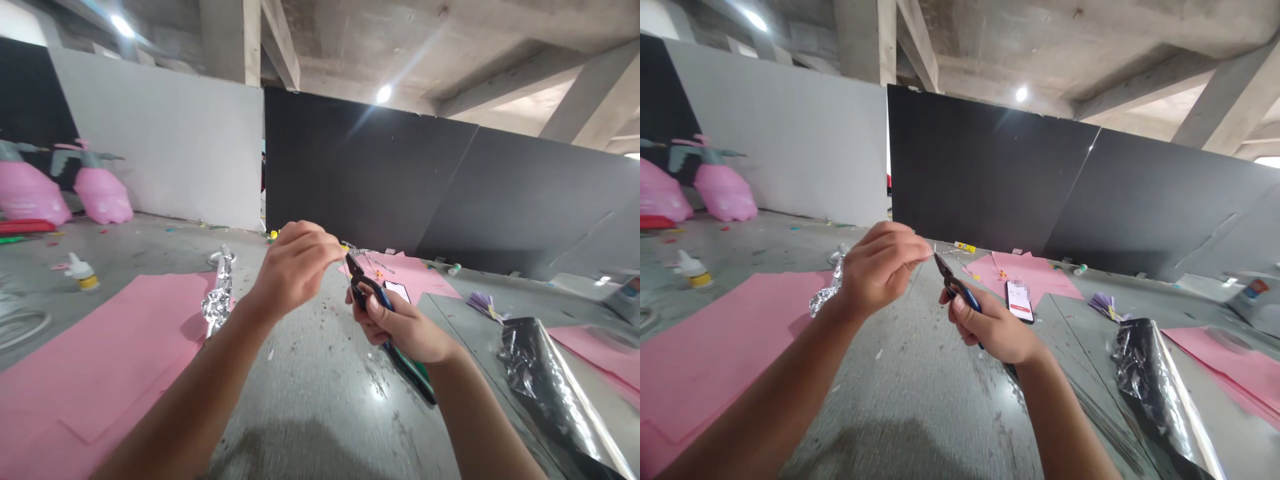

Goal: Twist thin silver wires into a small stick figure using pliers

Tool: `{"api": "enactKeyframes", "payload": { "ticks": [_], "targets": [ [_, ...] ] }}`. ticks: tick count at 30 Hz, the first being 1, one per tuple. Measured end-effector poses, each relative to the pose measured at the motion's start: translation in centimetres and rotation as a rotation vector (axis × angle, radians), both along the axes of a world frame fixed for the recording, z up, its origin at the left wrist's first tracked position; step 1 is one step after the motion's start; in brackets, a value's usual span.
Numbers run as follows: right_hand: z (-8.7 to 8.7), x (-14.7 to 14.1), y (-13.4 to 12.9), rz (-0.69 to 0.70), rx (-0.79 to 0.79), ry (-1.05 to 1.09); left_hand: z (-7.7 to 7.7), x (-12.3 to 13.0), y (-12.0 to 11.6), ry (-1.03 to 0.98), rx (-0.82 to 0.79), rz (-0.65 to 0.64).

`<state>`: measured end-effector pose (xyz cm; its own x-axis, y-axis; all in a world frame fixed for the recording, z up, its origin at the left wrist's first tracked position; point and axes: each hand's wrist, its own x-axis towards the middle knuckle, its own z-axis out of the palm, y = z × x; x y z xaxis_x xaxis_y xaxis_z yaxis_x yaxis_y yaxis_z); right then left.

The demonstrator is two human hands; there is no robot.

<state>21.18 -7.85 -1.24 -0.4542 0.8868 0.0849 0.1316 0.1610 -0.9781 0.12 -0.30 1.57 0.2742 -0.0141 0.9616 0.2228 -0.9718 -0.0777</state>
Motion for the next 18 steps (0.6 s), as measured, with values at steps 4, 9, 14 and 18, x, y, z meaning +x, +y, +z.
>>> {"api": "enactKeyframes", "payload": {
  "ticks": [4, 9, 14, 18],
  "targets": [
    [0.8, 0.0, -0.4, -0.283, 0.398, -0.425, 0.3, 0.1, -0.2, -0.09, -0.633, -0.387],
    [1.7, -0.4, -1.0, -0.39, 0.635, -0.677, 0.6, 0.2, -0.4, -0.005, -1.01, -0.588],
    [1.7, -0.4, -1.0, -0.39, 0.675, -0.704, 1.3, -0.5, -0.8, 0.16, -1.159, -0.548],
    [1.5, -0.3, -0.8, -0.373, 0.664, -0.704, 1.5, -1.2, -0.7, 0.244, -1.155, -0.527]
  ]
}}
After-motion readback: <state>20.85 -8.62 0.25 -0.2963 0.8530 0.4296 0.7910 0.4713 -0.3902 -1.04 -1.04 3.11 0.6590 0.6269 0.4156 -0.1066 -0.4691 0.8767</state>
